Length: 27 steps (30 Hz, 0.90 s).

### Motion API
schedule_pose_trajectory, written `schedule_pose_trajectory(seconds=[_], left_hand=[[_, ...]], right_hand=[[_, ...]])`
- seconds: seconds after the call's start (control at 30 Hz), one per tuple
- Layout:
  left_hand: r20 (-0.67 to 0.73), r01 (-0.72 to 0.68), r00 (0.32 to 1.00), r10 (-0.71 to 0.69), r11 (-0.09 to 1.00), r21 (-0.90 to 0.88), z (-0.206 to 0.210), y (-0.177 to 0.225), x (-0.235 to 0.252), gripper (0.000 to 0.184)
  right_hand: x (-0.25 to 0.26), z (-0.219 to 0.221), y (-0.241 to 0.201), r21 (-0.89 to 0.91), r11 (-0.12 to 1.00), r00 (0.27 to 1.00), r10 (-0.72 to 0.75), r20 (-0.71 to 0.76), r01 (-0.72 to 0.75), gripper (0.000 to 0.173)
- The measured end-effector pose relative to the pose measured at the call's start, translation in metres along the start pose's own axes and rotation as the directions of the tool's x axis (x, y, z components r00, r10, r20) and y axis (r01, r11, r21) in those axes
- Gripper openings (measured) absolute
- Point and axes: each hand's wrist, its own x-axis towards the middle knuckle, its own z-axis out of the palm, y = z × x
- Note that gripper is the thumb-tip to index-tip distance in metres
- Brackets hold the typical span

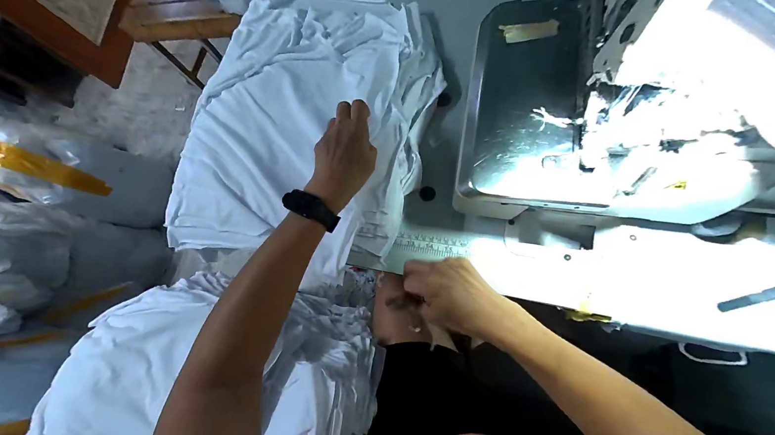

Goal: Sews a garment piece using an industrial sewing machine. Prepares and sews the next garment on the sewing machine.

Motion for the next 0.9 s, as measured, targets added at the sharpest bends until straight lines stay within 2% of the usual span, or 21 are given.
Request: schedule_pose_trajectory(seconds=[0.07, 0.1, 0.13, 0.2, 0.23, 0.27, 0.33, 0.4, 0.43, 0.5, 0.6, 0.7, 0.8, 0.9], left_hand=[[0.008, -0.015, 1.000, 0.015, 1.000, 0.023, -0.003, -0.003, 0.009, 0.032], [0.018, -0.036, 0.999, 0.035, 0.999, 0.016, -0.009, -0.008, 0.013, 0.030], [0.021, -0.059, 0.998, 0.059, 0.998, -0.003, -0.016, -0.013, 0.015, 0.030], [-0.022, -0.083, 0.996, 0.082, 0.995, -0.050, -0.040, -0.019, 0.015, 0.034], [-0.052, -0.069, 0.997, 0.065, 0.994, -0.083, -0.054, -0.019, 0.014, 0.035], [-0.074, -0.043, 0.997, 0.033, 0.991, -0.127, -0.067, -0.019, 0.015, 0.036], [-0.115, -0.018, 0.993, -0.009, 0.971, -0.240, -0.087, -0.023, 0.016, 0.033], [-0.073, 0.007, 0.997, -0.033, 0.946, -0.325, -0.095, -0.024, 0.014, 0.023], [-0.045, 0.011, 0.999, -0.026, 0.952, -0.307, -0.096, -0.024, 0.015, 0.023], [-0.014, -0.090, 0.996, 0.089, 0.983, -0.157, -0.098, -0.023, 0.019, 0.030], [-0.119, -0.311, 0.943, 0.311, 0.950, 0.012, -0.106, -0.019, 0.030, 0.027], [-0.245, -0.483, 0.851, 0.464, 0.875, -0.020, -0.115, 0.002, 0.036, 0.023], [-0.170, -0.615, 0.787, 0.593, 0.774, -0.151, -0.108, 0.024, 0.040, 0.020], [-0.099, -0.579, 0.793, 0.601, 0.695, -0.426, -0.086, 0.046, 0.037, 0.013]], right_hand=[[0.026, 0.003, 0.003, -0.019, 1.000, 0.947, 0.007, -0.321, -0.013, 0.014], [0.044, 0.005, 0.003, -0.024, 0.998, 0.899, 0.040, -0.436, -0.056, 0.016], [0.062, 0.005, -0.001, -0.004, 0.991, 0.868, 0.114, -0.483, -0.132, 0.026], [0.094, 0.000, -0.016, 0.153, 0.944, 0.860, 0.329, -0.390, -0.292, 0.044], [0.109, 0.000, -0.019, 0.273, 0.912, 0.864, 0.386, -0.323, -0.306, 0.040], [0.122, 0.000, -0.018, 0.377, 0.884, 0.885, 0.386, -0.260, -0.276, 0.031], [0.132, -0.005, -0.019, 0.509, 0.850, 0.938, 0.276, -0.208, -0.137, 0.031], [0.130, -0.013, -0.026, 0.618, 0.786, 0.920, 0.222, -0.324, 0.028, 0.029], [0.126, -0.021, -0.031, 0.679, 0.729, 0.896, 0.244, -0.371, 0.083, 0.025], [0.117, -0.043, -0.037, 0.772, 0.626, 0.881, 0.299, -0.368, 0.109, 0.018], [0.094, -0.070, -0.037, 0.831, 0.545, 0.890, 0.316, -0.328, 0.112, 0.017], [0.062, -0.083, -0.030, 0.831, 0.532, 0.879, 0.306, -0.365, 0.160, 0.016], [0.023, -0.091, -0.016, 0.808, 0.564, 0.885, 0.276, -0.376, 0.168, 0.020], [-0.022, -0.087, 0.004, 0.775, 0.611, 0.896, 0.239, -0.375, 0.161, 0.023]])
